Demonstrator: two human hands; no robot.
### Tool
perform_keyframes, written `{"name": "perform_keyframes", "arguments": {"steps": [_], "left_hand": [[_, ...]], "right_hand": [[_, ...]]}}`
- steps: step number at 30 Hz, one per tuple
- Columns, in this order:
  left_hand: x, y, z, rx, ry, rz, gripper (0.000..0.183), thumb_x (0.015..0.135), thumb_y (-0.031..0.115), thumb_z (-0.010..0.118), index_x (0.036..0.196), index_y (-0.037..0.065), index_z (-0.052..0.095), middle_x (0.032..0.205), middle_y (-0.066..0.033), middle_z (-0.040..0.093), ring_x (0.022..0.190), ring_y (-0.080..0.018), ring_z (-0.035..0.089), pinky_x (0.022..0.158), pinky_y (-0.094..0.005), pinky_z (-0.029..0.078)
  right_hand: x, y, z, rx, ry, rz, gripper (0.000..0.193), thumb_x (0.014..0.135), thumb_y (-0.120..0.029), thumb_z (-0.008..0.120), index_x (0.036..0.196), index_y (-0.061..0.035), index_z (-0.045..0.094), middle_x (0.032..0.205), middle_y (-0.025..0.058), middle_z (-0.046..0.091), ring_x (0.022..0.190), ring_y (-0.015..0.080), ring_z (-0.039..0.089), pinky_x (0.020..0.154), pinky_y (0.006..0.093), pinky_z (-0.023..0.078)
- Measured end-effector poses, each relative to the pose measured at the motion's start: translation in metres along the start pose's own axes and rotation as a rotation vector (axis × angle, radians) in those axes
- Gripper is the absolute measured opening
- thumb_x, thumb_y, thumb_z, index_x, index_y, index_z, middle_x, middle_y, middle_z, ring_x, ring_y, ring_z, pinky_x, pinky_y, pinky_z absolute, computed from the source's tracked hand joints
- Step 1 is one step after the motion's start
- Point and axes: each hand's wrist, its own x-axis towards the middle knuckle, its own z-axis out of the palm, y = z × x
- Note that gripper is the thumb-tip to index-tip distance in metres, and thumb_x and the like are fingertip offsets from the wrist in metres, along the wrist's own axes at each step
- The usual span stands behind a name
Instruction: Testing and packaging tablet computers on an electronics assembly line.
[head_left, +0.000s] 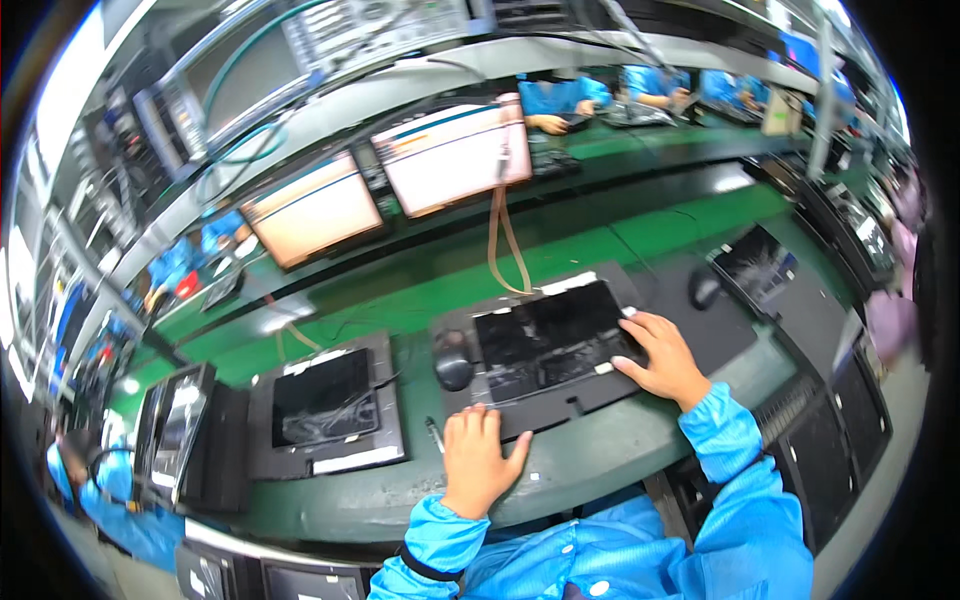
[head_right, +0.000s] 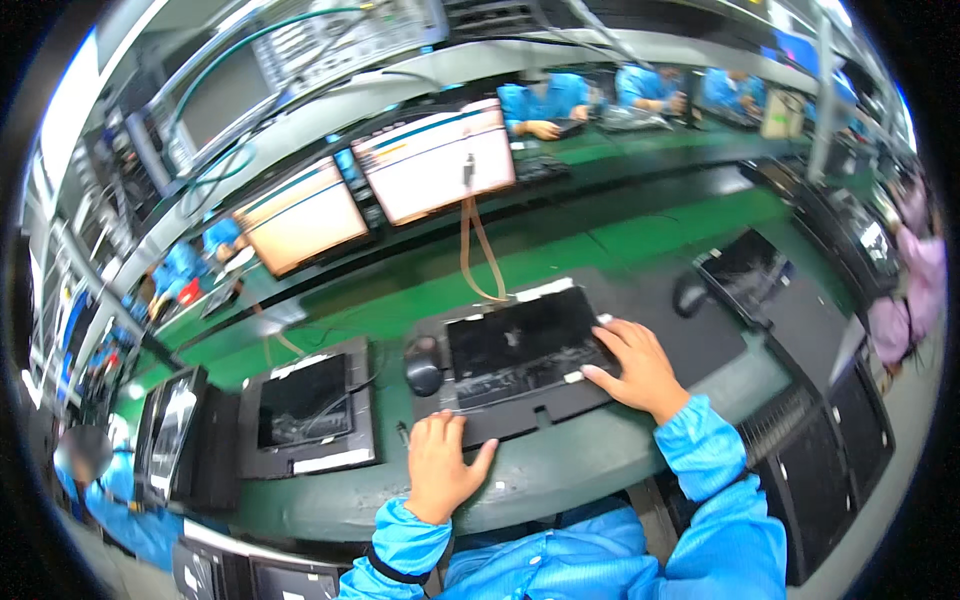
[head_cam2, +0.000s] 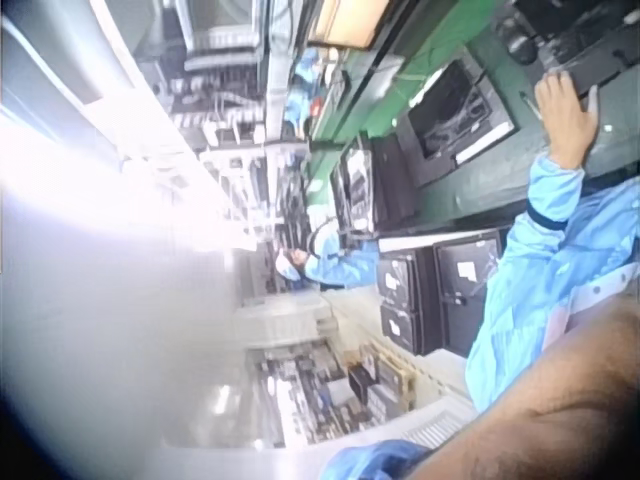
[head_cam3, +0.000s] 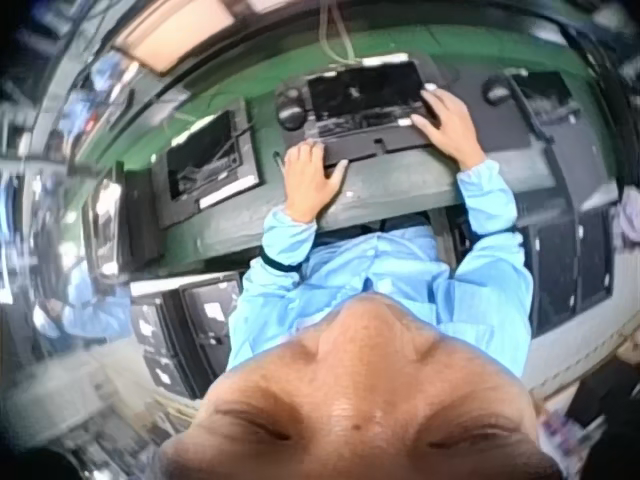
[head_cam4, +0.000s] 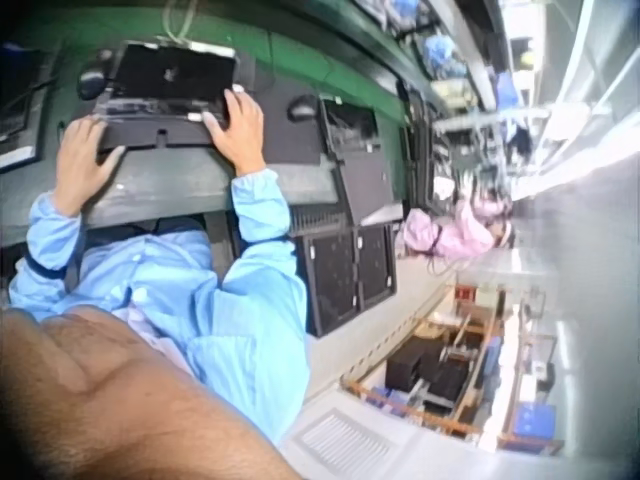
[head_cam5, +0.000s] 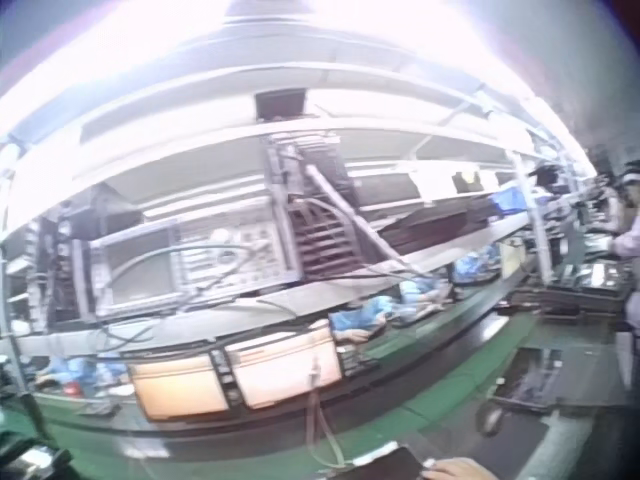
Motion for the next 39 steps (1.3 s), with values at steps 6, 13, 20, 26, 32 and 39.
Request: {"name": "perform_keyframes", "arguments": {"steps": [6, 13, 20, 26, 32, 39], "left_hand": [[0.001, 0.005, 0.005, 0.007, -0.043, -0.05, 0.055, 0.075, 0.032, 0.083, 0.113, -0.003, 0.062, 0.119, -0.0218, 0.061, 0.112, -0.0398, 0.054, 0.098, -0.0495, 0.043], [0.0, 0.008, 0.004, 0.032, -0.031, -0.034, 0.052, 0.077, 0.027, 0.084, 0.114, -0.002, 0.061, 0.12, -0.0202, 0.06, 0.112, -0.0383, 0.054, 0.098, -0.0475, 0.044], [0.0, 0.007, 0.005, 0.034, -0.031, -0.027, 0.052, 0.077, 0.026, 0.083, 0.114, -0.002, 0.061, 0.121, -0.0203, 0.06, 0.112, -0.0386, 0.055, 0.097, -0.0475, 0.044], [0.0, 0.001, 0.003, 0.001, -0.036, -0.035, 0.055, 0.075, 0.027, 0.084, 0.115, -0.003, 0.061, 0.121, -0.0233, 0.06, 0.112, -0.0411, 0.055, 0.097, -0.0496, 0.044], [0.002, 0.001, 0.003, 0.008, -0.002, -0.018, 0.053, 0.074, 0.028, 0.084, 0.112, -0.003, 0.064, 0.119, -0.0226, 0.061, 0.112, -0.0398, 0.055, 0.098, -0.0489, 0.045], [0.001, 0.002, 0.003, -0.017, -0.005, -0.027, 0.052, 0.074, 0.028, 0.084, 0.112, -0.001, 0.062, 0.119, -0.0229, 0.061, 0.11, -0.0409, 0.056, 0.096, -0.0497, 0.045]], "right_hand": [[-0.006, 0.016, 0.002, 0.031, 0.014, -0.042, 0.059, 0.086, -0.044, 0.074, 0.125, -0.0017, 0.065, 0.133, 0.0177, 0.06, 0.126, 0.035, 0.055, 0.108, 0.046, 0.041], [-0.005, 0.017, 0.004, 0.116, 0.052, 0.005, 0.057, 0.087, -0.043, 0.074, 0.127, -0.0021, 0.064, 0.132, 0.0173, 0.061, 0.126, 0.0352, 0.055, 0.109, 0.0458, 0.041], [0.006, 0.115, -0.091, -0.534, 0.088, 0.423, 0.052, 0.08, -0.033, 0.069, 0.124, -0.0053, 0.063, 0.129, 0.017, 0.059, 0.126, 0.0355, 0.052, 0.097, 0.0579, 0.046], [-0.038, 0.188, -0.122, -0.628, -0.281, 0.767, 0.069, 0.093, -0.051, 0.061, 0.15, -0.0156, 0.044, 0.149, 0.0231, 0.043, 0.14, 0.0416, 0.041, 0.108, 0.0517, 0.044], [-0.038, 0.24, -0.102, -0.935, -0.149, 0.744, 0.062, 0.096, -0.046, 0.06, 0.151, -0.0208, 0.043, 0.136, 0.0137, 0.053, 0.126, 0.0347, 0.053, 0.085, 0.0554, 0.055], [-0.012, 0.252, -0.09, -0.893, -0.076, 0.957, 0.056, 0.094, -0.045, 0.062, 0.144, -0.0227, 0.048, 0.132, 0.0126, 0.057, 0.109, 0.0408, 0.064, 0.08, 0.0571, 0.055]]}}
